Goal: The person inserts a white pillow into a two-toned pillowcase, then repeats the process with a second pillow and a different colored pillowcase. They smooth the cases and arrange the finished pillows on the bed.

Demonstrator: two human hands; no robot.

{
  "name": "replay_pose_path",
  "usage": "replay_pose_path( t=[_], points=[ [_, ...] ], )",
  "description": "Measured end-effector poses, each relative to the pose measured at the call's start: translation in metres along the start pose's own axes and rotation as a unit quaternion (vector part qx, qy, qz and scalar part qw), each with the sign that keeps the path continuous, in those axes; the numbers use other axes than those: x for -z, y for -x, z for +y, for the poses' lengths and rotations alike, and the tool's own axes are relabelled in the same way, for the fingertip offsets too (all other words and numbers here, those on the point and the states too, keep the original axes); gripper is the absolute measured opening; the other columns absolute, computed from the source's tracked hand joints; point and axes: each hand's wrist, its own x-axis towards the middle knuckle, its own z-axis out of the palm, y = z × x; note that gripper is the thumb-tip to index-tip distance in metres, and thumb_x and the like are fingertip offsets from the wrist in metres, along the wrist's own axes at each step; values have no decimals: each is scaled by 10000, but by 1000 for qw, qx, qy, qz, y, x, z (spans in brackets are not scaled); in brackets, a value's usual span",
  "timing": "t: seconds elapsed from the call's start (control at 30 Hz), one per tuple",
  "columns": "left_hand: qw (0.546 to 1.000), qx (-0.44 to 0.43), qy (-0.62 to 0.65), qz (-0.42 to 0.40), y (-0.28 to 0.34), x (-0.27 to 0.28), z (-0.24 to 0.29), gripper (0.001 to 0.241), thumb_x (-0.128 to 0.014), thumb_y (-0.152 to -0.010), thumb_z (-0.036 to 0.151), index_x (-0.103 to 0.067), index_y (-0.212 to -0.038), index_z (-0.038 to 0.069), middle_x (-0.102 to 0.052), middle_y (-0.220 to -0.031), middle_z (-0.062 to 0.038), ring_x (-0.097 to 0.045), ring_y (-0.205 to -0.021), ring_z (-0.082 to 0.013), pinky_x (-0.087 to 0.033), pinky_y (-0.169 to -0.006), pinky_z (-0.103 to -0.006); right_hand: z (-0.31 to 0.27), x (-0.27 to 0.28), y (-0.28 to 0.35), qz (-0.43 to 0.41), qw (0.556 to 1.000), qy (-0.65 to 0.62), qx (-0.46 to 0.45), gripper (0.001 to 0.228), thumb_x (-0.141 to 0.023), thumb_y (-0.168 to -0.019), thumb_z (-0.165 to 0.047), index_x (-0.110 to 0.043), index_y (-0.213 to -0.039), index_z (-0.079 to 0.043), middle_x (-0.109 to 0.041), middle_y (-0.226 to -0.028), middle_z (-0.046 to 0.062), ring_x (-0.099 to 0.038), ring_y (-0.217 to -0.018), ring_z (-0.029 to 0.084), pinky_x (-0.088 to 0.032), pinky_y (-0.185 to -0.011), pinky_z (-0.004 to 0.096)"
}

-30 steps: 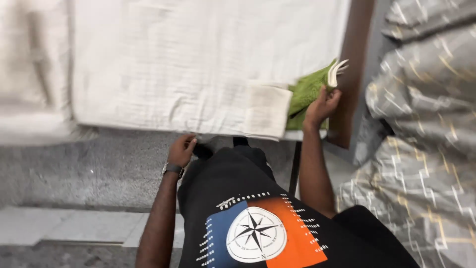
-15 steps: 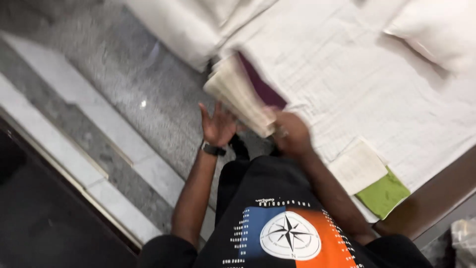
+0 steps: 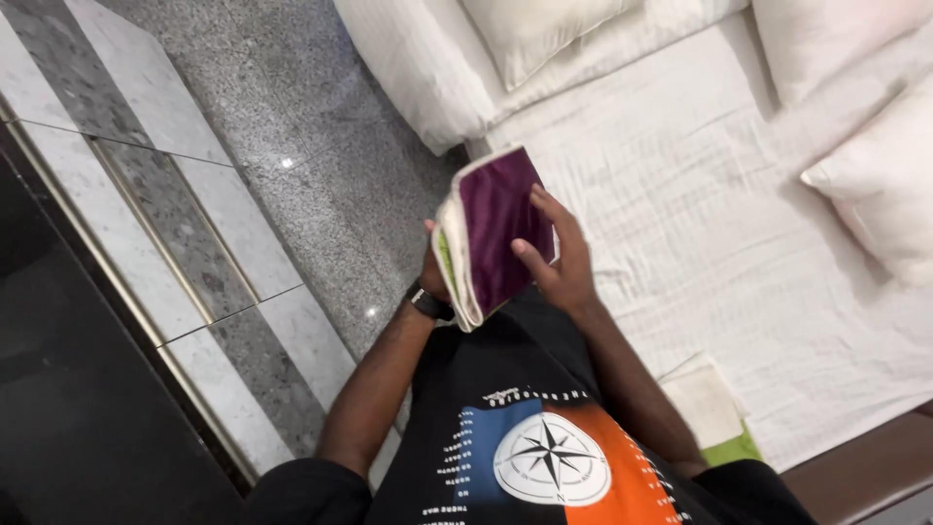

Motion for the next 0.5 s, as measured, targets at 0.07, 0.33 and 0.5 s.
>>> replay_pose_path(
  t=[0.07,0.33,0.5],
  points=[
    [1000,1,-7,10,-24,-8,-15,1066,-572,-909,774,-268,-1658,80,-422,-1608,-207,-494,-1454,-329,-476,-1201,-491,21,-4,-12,-29,1000,-8,4,763,-728,-981,-337,-367,-1583,-38,-340,-1675,223,-336,-1569,373,-293,-1285,458],
    [980,108,-119,113,-134,9,-37,790,-537,-1011,635,-376,-1552,82,-569,-1413,-169,-604,-1245,-263,-514,-1030,-440,66,30,-68,-126,986,92,-49,989,-716,-927,-476,-217,-1657,-34,-144,-1753,244,-106,-1637,415,-93,-1260,523],
    [961,126,-165,183,-196,20,-45,650,-442,-1108,545,-443,-1500,26,-608,-1329,-135,-611,-1211,-246,-512,-1051,-418,81,82,-99,-43,992,-89,-75,572,-662,-986,-166,-476,-1518,-67,-618,-1474,223,-635,-1321,278,-520,-1087,411]
  ],
)
